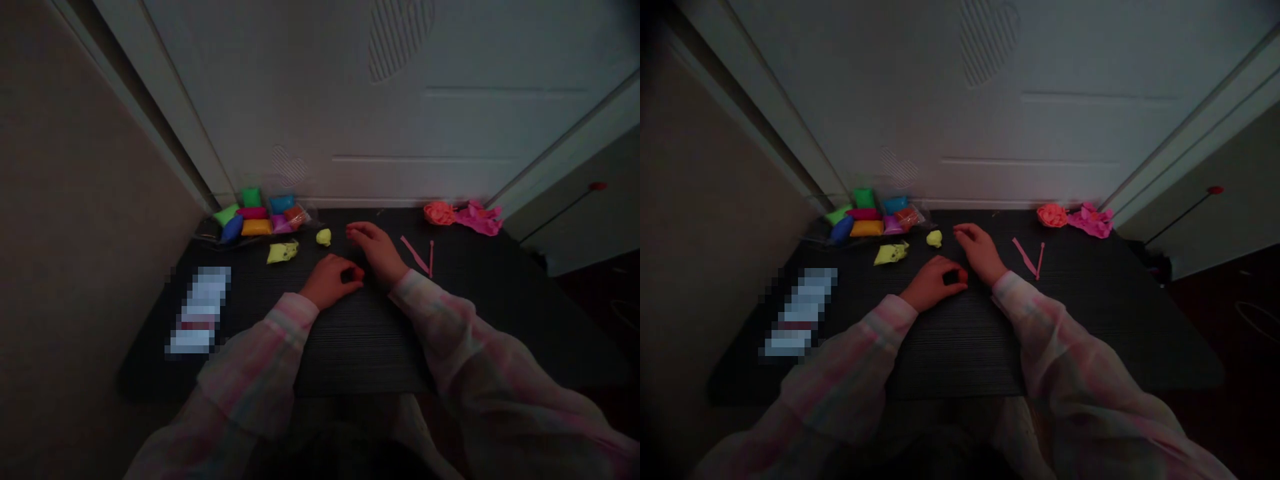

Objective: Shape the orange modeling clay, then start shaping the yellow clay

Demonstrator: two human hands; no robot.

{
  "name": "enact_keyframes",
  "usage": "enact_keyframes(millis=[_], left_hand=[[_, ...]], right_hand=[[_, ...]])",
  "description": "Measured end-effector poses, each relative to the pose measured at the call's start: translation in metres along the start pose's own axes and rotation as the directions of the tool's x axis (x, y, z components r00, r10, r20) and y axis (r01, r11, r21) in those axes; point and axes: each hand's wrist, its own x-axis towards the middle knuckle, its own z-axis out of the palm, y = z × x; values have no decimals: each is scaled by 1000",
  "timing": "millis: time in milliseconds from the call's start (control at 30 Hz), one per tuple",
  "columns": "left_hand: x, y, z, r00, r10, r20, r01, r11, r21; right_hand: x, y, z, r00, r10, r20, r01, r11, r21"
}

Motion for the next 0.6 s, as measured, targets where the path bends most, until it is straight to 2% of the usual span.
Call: enact_keyframes(millis=[100, 333, 600], left_hand=[[1, -1, 1, 1000, 4, -2, -4, 999, 39], [3, -4, 5, 1000, 26, -11, -26, 999, 47], [3, -6, 5, 999, 42, 12, -43, 997, 64]], right_hand=[[-6, -7, 6, 990, 25, 141, -13, 996, -86], [-6, -7, 13, 955, 43, 293, 16, 981, -195], [-1, -7, 12, 943, 179, 281, -142, 979, -146]])
